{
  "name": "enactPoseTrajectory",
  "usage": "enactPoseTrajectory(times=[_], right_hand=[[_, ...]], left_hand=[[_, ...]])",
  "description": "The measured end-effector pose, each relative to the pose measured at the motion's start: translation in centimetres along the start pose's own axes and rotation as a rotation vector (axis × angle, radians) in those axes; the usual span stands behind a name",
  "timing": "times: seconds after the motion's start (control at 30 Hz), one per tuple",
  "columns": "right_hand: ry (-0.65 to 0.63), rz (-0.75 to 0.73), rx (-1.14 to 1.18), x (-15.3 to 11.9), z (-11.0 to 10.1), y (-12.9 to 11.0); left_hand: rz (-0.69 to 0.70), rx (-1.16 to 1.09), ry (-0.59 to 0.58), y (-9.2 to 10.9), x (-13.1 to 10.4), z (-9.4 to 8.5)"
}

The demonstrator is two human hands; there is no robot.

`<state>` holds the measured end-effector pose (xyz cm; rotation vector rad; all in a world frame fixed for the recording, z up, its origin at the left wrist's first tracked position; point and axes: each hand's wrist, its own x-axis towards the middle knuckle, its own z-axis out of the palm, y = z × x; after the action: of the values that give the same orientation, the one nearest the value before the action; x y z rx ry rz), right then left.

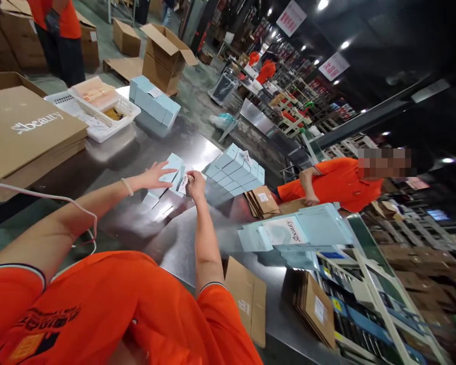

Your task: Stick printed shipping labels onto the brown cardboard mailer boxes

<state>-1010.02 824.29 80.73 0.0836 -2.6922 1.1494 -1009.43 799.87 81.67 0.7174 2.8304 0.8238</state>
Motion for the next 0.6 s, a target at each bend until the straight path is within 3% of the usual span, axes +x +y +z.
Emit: enactPoseTrajectory(times=[0.1, 0.23, 0.4, 0.47, 0.6], right_hand=[[0.027, -0.023, -0.007, -0.3, -0.4, 0.9], [0.063, -0.026, -0.076, -0.7, -1.1, 1.5], [0.295, 0.037, -0.100, -0.7, -1.4, 1.7], [0.260, 0.019, -0.085, -0.4, -1.0, 1.5], [0.052, -0.130, -0.062, -0.1, 0.0, 1.6]], left_hand=[[0.000, 0.052, -0.124, 1.0, 0.1, 1.7], [0.061, 0.104, -0.070, 0.8, 0.0, 2.3], [0.068, 0.118, -0.033, -1.1, -0.4, 2.3], [0.067, 0.130, -0.014, -1.2, -0.4, 2.3], [0.056, 0.157, -0.029, -0.6, -0.4, 2.4]])
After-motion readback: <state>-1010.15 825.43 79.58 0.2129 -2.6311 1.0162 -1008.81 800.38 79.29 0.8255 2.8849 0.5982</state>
